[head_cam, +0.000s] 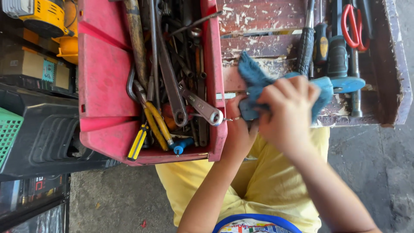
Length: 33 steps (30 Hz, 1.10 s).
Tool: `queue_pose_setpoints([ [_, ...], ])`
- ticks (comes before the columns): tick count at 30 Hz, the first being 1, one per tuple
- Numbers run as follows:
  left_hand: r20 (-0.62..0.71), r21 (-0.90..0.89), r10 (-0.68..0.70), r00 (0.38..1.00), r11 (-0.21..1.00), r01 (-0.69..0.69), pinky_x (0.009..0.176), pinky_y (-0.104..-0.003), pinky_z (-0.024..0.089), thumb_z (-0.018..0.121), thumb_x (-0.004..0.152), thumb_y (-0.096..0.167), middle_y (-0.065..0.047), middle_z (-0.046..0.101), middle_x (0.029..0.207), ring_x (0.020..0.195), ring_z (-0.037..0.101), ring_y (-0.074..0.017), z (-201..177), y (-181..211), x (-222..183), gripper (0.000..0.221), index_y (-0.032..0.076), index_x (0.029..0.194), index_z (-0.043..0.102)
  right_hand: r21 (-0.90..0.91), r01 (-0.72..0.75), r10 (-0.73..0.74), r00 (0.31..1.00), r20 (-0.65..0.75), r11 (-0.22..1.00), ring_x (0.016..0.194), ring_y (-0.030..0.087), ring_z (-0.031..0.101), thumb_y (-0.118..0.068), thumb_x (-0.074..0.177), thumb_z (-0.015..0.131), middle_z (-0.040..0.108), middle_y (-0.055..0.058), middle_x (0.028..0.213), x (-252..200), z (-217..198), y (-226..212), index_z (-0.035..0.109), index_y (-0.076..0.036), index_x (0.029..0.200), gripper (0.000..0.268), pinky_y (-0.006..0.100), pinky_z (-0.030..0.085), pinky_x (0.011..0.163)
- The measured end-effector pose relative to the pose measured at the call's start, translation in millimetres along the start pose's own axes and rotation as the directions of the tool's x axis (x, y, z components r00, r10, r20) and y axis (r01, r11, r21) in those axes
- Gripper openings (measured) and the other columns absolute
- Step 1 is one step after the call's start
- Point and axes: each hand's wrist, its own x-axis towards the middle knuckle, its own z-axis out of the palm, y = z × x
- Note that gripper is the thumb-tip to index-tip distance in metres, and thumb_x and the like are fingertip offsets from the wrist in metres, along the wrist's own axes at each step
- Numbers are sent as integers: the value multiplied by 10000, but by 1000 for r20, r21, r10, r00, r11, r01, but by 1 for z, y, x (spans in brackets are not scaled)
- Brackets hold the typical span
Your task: Cleaning a blue plastic tool case using a cloth.
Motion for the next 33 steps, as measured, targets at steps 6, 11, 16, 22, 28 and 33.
queue_pose_setpoints([
  [6, -56, 154, 61, 997, 987, -51, 1045, -480, 488, 769, 824, 83, -200, 554, 1153, 1110, 606, -399, -2, -8, -6, 591, -8, 1318, 456, 148, 183, -159, 973, -165, 972, 984, 277, 558, -209, 574, 807, 541, 13, 840, 1, 24, -13, 588, -194, 782, 302, 474, 361, 930],
  [11, -120, 180, 111, 986, 980, -89, 1057, -387, 497, 803, 847, 378, -126, 613, 1141, 1083, 657, -334, 4, -8, 1, 630, 38, 1300, 525, 177, 7, 16, 992, -128, 984, 1013, 388, 590, -14, 754, 835, 577, 87, 909, -17, -2, 80, 650, -109, 891, 250, 478, 422, 955],
  [16, -123, 122, 99, 988, 989, -84, 1031, -397, 518, 826, 820, 375, -105, 618, 1181, 1104, 664, -328, 8, -15, -1, 672, 41, 1310, 510, 28, -148, 150, 967, -206, 989, 1088, 365, 522, 6, 773, 868, 521, 78, 1003, -38, 4, 134, 646, -97, 981, 322, 465, 361, 1019],
  [22, -49, 117, 22, 999, 993, -16, 994, -471, 539, 836, 781, 205, -185, 629, 1191, 1109, 674, -411, 1, 0, 0, 660, 15, 1313, 496, 82, -60, 78, 966, -247, 995, 1026, 373, 526, -51, 616, 832, 530, 65, 898, -21, 17, 38, 623, -159, 851, 333, 501, 332, 915],
  [28, -4, 120, -136, 991, 984, 135, 1034, -494, 524, 788, 800, 98, -249, 622, 1156, 1121, 653, -422, 31, -141, -46, 616, 17, 1323, 474, 219, 194, -84, 899, -429, 956, 932, 309, 608, -137, 816, 661, 552, 33, 852, -22, 39, -8, 612, -204, 832, 85, 451, 358, 831],
  [33, 29, 204, -15, 999, 979, 9, 1028, -555, 481, 859, 742, 144, -287, 564, 1197, 1126, 606, -478, 9, -18, -7, 743, -29, 1342, 456, 278, 205, -27, 846, -532, 939, 1002, 299, 676, -67, 913, 556, 625, 30, 913, -42, 27, 58, 705, -176, 854, 194, 408, 442, 889],
])
